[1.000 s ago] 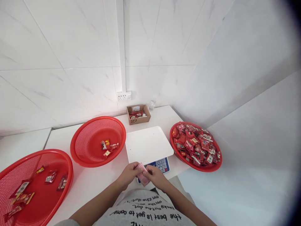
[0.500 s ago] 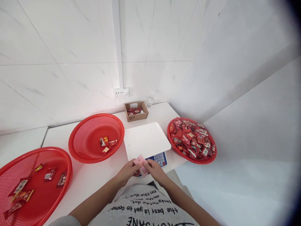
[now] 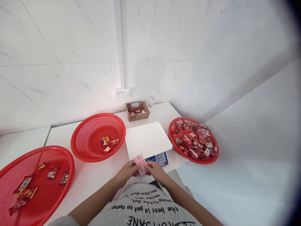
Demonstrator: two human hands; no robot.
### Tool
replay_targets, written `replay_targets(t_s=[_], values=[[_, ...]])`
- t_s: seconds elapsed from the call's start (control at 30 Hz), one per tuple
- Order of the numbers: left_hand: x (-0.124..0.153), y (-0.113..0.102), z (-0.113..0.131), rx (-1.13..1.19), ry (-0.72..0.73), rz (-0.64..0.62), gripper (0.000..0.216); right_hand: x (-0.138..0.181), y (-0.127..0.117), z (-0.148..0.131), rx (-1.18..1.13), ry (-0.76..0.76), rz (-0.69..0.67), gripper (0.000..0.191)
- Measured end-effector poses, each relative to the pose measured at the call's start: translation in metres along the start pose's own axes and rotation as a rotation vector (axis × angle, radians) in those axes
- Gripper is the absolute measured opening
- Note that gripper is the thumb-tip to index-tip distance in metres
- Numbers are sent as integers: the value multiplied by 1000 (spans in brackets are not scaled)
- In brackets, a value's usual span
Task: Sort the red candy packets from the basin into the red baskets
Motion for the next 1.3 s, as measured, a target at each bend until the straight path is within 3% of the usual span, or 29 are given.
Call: replay_targets(t_s=[0.2,0.37,0.47,0.67,0.8,1.03,1.17,1.3], values=[[-2,12,21,-19,61,-37,42,-5,-9,-13,29,-67,21,37],[-2,25,28,-251,130,-150,23,-8,-20,-26,161,-177,116,33],[-3,28,28,-256,146,-155,30,-10,-19,-27,206,-185,136,33],[-8,26,29,-85,121,-113,51,-10,-21,-34,254,-270,242,32],[-13,23,35,-91,199,-74,46,-14,-22,-34,232,-240,233,35],[-30,-5,47,-198,224,143,39,-19,-26,-38,6,-238,144,32],[-44,-22,68,-212,277,172,40,-28,-51,-24,-19,-178,229,38],[-57,-42,77,-238,298,212,46,-19,-119,-28,212,-250,520,36]])
Point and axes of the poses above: each hand's wrist, its own x-axis away from the middle knuckle, its own y-axis out of the palm, z = x × y, the point moved 10 cm from there along -x, towards the middle knuckle, and after that the axes turned 5 degrees about y, right-handed, at the moved point
